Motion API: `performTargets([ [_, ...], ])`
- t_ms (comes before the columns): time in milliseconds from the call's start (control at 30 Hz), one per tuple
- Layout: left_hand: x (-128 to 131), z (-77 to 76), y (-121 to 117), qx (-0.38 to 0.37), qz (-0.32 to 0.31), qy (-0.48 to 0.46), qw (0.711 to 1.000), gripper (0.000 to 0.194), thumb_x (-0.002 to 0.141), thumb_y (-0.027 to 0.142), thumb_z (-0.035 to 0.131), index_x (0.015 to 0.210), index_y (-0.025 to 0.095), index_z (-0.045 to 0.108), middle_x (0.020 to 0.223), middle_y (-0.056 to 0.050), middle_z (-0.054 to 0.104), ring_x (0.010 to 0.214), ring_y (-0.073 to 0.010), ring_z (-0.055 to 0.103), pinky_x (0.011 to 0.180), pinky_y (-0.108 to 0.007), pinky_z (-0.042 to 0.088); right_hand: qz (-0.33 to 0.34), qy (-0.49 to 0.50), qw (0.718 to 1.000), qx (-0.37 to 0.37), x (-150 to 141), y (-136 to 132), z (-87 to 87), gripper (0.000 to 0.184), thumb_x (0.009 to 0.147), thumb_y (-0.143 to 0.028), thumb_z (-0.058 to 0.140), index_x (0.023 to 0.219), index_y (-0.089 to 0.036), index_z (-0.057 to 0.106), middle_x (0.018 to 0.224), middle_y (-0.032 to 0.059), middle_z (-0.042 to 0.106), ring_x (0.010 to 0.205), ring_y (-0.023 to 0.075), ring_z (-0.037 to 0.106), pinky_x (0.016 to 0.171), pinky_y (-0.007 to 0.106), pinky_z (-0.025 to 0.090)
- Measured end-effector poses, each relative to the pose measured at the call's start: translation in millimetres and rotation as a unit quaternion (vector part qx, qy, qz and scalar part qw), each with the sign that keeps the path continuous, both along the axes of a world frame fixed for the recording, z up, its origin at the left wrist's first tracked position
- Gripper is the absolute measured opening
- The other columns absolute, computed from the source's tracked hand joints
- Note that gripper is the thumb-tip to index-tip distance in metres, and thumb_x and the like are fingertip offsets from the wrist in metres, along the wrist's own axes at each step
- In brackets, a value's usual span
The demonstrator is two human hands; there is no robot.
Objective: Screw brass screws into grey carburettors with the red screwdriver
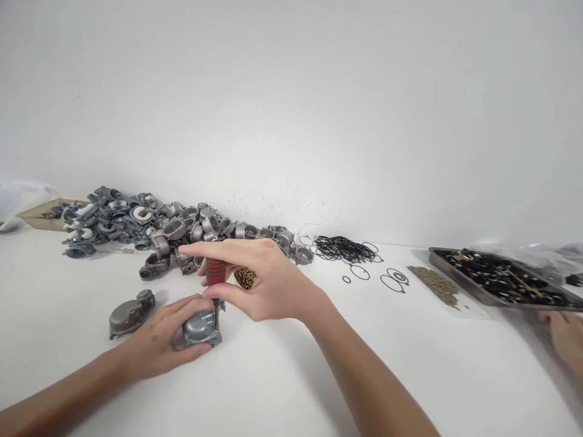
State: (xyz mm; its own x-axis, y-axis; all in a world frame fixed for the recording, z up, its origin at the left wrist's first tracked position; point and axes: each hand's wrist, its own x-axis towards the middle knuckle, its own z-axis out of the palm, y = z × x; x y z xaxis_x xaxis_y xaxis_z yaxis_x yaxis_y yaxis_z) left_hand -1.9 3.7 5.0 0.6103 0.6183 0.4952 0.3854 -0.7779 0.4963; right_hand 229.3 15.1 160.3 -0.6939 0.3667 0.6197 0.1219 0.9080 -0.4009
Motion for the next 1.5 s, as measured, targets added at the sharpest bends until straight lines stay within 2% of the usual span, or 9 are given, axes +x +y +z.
performTargets([
  [133,0.2,-1.1,0.1,0.018,0.000,-0.011,1.000,0.049,0.095,0.029,0.069,0.140,0.031,0.049,0.131,-0.007,0.069,0.113,-0.0275,0.071,0.090,-0.035,0.060,-0.036,0.003,0.997,0.071,-0.6,4.8,-2.7,0.043,0.085,-0.027,0.087,0.125,-0.019,0.072,0.079,0.0001,0.072,0.074,0.0128,0.062,0.065,0.024,0.052],
  [333,1.0,0.5,0.8,-0.020,-0.010,-0.002,1.000,0.047,0.094,0.023,0.068,0.137,0.031,0.049,0.127,-0.004,0.068,0.110,-0.0255,0.070,0.091,-0.034,0.057,0.037,-0.022,0.999,-0.011,-2.3,-4.8,4.2,0.041,0.099,-0.007,0.053,0.138,-0.014,0.062,0.114,0.0104,0.075,0.086,0.0129,0.067,0.078,0.029,0.058],
  [500,0.9,-3.0,2.6,-0.006,-0.018,-0.012,1.000,0.050,0.094,0.024,0.068,0.139,0.031,0.046,0.131,-0.006,0.067,0.113,-0.0269,0.069,0.094,-0.036,0.056,-0.028,0.003,0.998,0.059,-2.5,0.2,-0.1,0.043,0.085,-0.024,0.086,0.125,-0.018,0.071,0.080,0.0001,0.073,0.075,0.0126,0.063,0.066,0.024,0.052],
  [700,0.7,0.7,2.0,-0.049,-0.015,0.001,0.999,0.051,0.094,0.022,0.069,0.137,0.035,0.046,0.128,-0.002,0.066,0.110,-0.0246,0.068,0.093,-0.034,0.055,0.041,-0.011,0.999,-0.025,-1.6,-4.2,5.6,0.044,0.096,-0.005,0.057,0.140,-0.008,0.060,0.112,0.0135,0.075,0.100,0.0174,0.073,0.080,0.029,0.060],
  [900,0.1,-2.1,2.3,-0.038,-0.008,0.008,0.999,0.057,0.093,0.023,0.070,0.142,0.036,0.044,0.134,-0.003,0.063,0.116,-0.0264,0.067,0.096,-0.034,0.053,-0.023,-0.005,0.999,0.024,-3.1,1.3,0.7,0.034,0.090,-0.019,0.080,0.122,-0.017,0.071,0.083,0.0020,0.074,0.079,0.0140,0.065,0.070,0.027,0.057],
  [1133,1.5,3.4,0.7,-0.045,-0.005,0.008,0.999,0.049,0.093,0.023,0.070,0.136,0.035,0.047,0.129,-0.002,0.066,0.114,-0.0258,0.068,0.094,-0.034,0.054,0.024,-0.002,0.999,-0.027,-2.5,-4.4,5.1,0.040,0.095,-0.004,0.062,0.133,-0.016,0.066,0.104,0.0082,0.078,0.086,0.0148,0.073,0.077,0.029,0.064],
  [1267,0.3,0.2,0.8,-0.037,0.016,0.024,0.999,0.048,0.094,0.033,0.071,0.137,0.034,0.050,0.140,-0.005,0.060,0.113,-0.0272,0.070,0.091,-0.035,0.057,-0.004,-0.007,1.000,-0.005,-0.7,-1.7,4.2,0.041,0.093,-0.006,0.070,0.132,-0.017,0.068,0.095,0.0054,0.078,0.083,0.0151,0.073,0.073,0.028,0.063],
  [1367,-2.6,2.7,1.9,-0.040,0.053,0.020,0.998,0.070,0.087,0.053,0.078,0.146,0.036,0.044,0.157,-0.009,0.047,0.116,-0.0313,0.069,0.085,-0.037,0.060,0.001,0.022,1.000,0.003,2.3,0.8,5.3,0.044,0.091,-0.006,0.073,0.133,-0.018,0.068,0.095,0.0061,0.078,0.085,0.0167,0.073,0.074,0.031,0.063],
  [1500,-10.1,10.7,4.2,-0.057,0.070,-0.008,0.996,0.094,0.078,0.068,0.081,0.154,0.040,0.032,0.161,-0.012,0.044,0.080,-0.0204,0.072,0.071,-0.035,0.060,0.004,0.090,0.996,0.006,5.9,0.8,9.1,0.051,0.088,-0.005,0.076,0.136,-0.022,0.068,0.098,0.0061,0.076,0.088,0.0182,0.076,0.078,0.033,0.065],
])
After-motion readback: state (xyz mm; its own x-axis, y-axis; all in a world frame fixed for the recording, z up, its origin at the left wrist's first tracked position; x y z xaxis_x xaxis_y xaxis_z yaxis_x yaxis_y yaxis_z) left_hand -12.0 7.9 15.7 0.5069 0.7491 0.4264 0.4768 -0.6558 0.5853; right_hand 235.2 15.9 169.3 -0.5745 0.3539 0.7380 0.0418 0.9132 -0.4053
